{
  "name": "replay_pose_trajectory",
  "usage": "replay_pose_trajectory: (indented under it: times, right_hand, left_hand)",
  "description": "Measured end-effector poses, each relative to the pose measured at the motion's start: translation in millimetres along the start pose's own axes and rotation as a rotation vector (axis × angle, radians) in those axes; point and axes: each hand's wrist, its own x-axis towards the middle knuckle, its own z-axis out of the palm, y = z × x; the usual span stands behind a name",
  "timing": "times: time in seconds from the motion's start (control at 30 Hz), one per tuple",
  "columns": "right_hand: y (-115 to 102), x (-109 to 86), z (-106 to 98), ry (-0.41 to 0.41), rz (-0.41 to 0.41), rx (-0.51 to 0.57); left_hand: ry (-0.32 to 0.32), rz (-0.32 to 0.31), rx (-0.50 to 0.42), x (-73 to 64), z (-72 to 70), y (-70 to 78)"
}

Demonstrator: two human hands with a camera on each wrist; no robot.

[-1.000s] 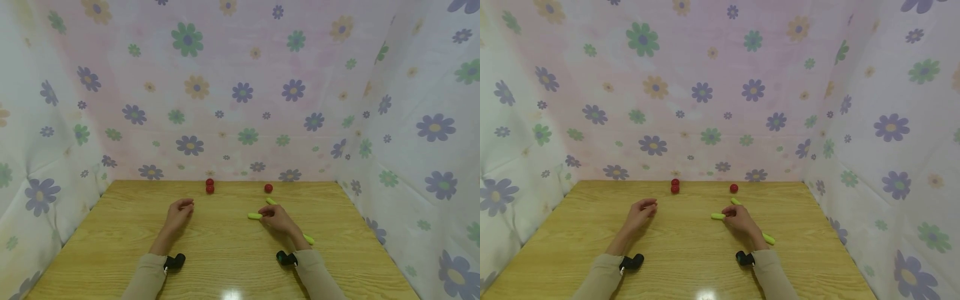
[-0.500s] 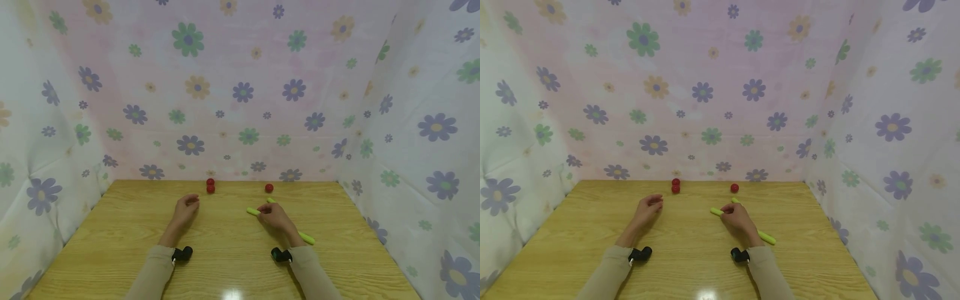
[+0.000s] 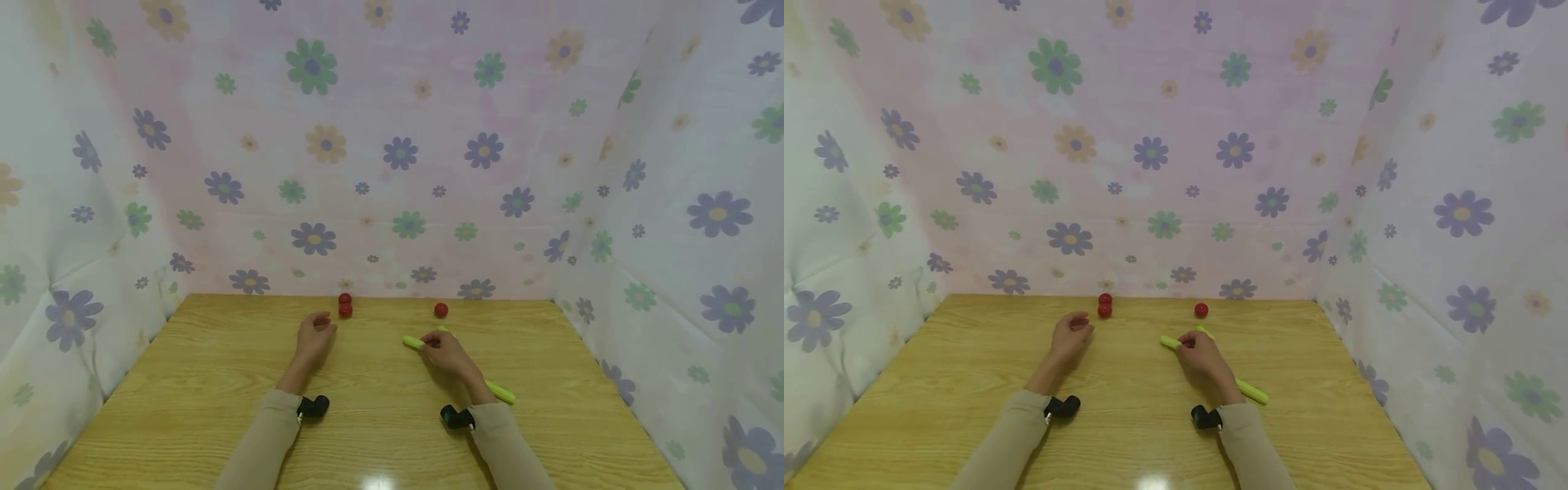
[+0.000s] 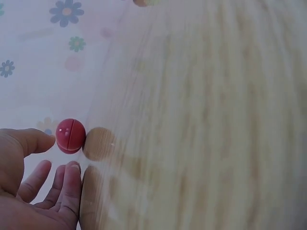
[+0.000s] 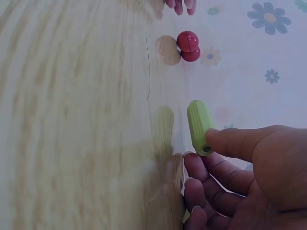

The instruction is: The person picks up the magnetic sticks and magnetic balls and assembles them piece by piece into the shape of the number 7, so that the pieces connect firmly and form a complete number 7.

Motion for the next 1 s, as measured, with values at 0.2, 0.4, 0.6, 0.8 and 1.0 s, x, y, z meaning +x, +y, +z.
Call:
replay_pose_trajectory:
  times: [0.2, 0.4, 0.6, 0.8, 1.0]
  right_hand:
    - [-2.9, 1.6, 1.0, 0.007, 0.001, -0.011]
    - [-3.0, 1.8, 0.5, 0.016, -0.021, -0.037]
    - [2.0, 3.7, 0.5, -0.009, -0.037, -0.020]
    - [9.5, 6.2, 0.6, -0.017, -0.141, 0.033]
    - [5.3, 9.1, 2.1, -0.054, -0.082, 0.086]
  left_hand:
    - [0.028, 0.004, 0.001, 1.6, 4.1, 0.0]
    - [0.033, -0.013, -0.007, 5.1, 8.8, -0.1]
    - [0.043, -0.028, 0.004, 5.5, 11.6, -1.8]
    - [0.065, -0.033, 0.015, 8.5, 15.6, -2.4]
    - [0.093, -0.034, 0.006, 10.6, 21.1, 0.5]
